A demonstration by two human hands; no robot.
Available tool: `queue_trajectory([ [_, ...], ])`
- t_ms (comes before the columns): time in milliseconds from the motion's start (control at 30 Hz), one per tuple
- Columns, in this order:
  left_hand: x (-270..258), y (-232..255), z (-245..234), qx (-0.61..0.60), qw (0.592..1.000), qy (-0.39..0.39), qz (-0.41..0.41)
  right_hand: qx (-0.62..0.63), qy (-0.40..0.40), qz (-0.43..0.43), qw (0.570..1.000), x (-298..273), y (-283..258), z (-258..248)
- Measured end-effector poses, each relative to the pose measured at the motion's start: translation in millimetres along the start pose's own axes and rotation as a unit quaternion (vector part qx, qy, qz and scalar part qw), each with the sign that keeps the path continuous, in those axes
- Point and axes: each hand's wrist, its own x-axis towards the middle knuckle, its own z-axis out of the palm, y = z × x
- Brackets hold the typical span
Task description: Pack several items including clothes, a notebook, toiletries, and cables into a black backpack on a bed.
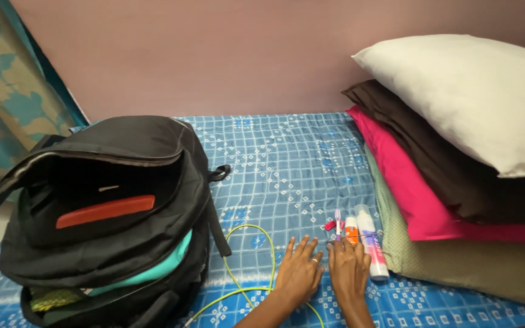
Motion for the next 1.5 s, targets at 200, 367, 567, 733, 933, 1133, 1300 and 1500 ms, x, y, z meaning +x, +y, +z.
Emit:
queue_trajectory([
  [200,-10.0,-18.1,0.8,0.019,0.999,0.030,0.016,-0.076,-0.075,0.012,0.994,-3.9,4.3,19.9],
  [367,-16.0,-30.0,-23.9,0.047,0.998,0.041,0.032,-0.021,-0.038,-0.024,0.999,-10.7,-8.7,7.2],
  [567,-18.1,-33.4,-41.4,0.066,0.995,0.065,0.026,0.064,0.010,-0.046,0.997,-3.4,-46.8,-22.6],
  [733,-18.6,-25.5,-62.0,-0.047,0.991,0.114,-0.059,0.117,0.049,-0.058,0.990,7.3,-83.1,-50.7],
  [933,-10.6,-22.2,-75.0,-0.352,0.904,0.129,-0.206,0.160,0.008,0.003,0.987,7.9,-113.4,-81.6],
  [1133,9.3,-23.5,-45.2,-0.539,0.792,0.135,-0.252,0.264,0.025,0.027,0.964,5.6,-105.6,-81.5],
  [1300,20.7,-33.4,-6.0,-0.647,0.650,0.142,-0.372,0.282,-0.049,0.032,0.958,2.7,-84.6,-74.7],
  [1500,27.3,-62.0,53.9,-0.618,0.647,0.192,-0.402,0.243,-0.071,0.056,0.966,-13.0,-28.0,6.3],
])
